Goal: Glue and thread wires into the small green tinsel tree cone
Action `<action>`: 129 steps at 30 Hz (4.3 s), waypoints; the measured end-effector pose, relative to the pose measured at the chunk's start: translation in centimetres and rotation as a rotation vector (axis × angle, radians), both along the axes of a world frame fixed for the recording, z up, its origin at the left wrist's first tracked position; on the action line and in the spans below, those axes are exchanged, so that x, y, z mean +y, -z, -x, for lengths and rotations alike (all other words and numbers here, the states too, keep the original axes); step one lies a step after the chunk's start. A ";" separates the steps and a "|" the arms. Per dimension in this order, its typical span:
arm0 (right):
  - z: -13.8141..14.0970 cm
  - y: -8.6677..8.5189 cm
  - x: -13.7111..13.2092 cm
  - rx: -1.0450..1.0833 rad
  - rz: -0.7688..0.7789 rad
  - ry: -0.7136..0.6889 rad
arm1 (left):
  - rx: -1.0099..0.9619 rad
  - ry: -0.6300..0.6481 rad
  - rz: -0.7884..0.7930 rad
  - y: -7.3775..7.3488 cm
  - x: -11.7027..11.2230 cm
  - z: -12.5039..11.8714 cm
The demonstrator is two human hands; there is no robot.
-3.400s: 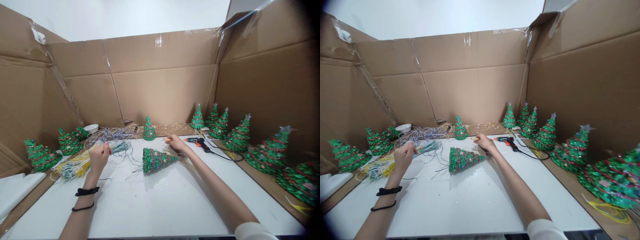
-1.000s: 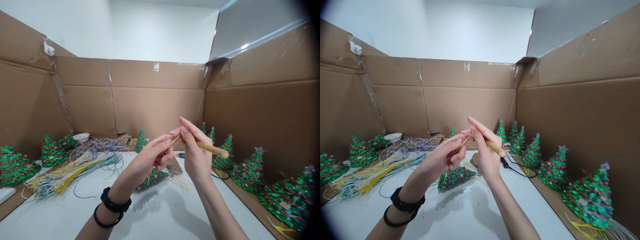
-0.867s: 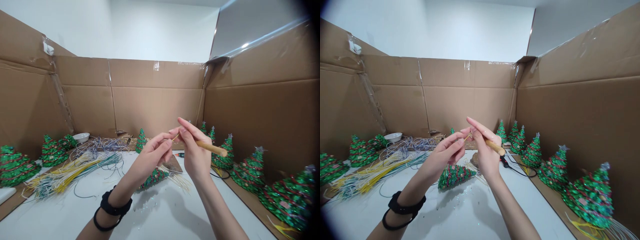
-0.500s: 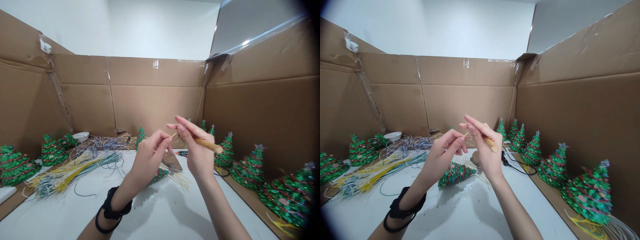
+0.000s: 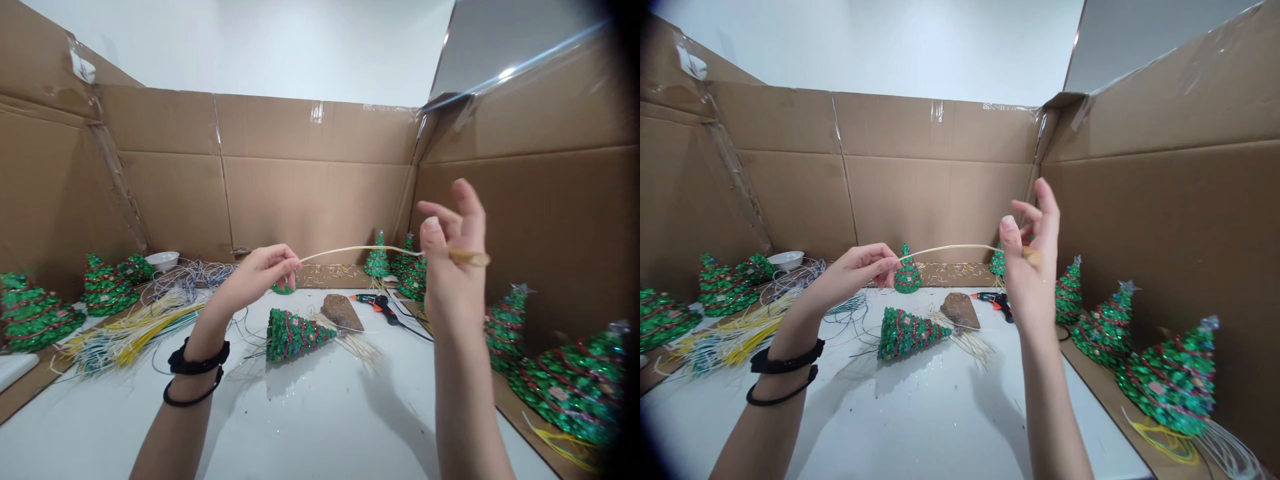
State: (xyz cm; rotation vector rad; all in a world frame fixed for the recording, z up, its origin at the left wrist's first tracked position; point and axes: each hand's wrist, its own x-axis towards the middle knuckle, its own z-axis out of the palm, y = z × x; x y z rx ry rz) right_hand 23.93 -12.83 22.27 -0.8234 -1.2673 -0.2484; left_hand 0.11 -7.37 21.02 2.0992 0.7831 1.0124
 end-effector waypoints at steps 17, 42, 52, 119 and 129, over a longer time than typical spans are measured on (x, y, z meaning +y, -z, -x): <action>5.8 2.9 2.1 -0.590 0.557 -0.019 | 0.088 0.137 -0.034 1.0 0.2 -2.4; 4.4 2.7 2.7 -0.444 0.486 -0.241 | 0.009 -0.299 -0.216 1.3 -0.3 -3.2; 3.9 13.3 6.3 -0.487 0.854 -0.477 | 0.493 0.373 0.724 9.6 1.6 4.5; 7.2 17.4 4.7 -0.465 0.951 -0.157 | -0.188 -0.012 0.616 17.9 3.7 1.2; 7.4 17.2 4.3 -0.580 0.919 -0.112 | -0.166 -0.025 0.619 18.1 3.9 1.4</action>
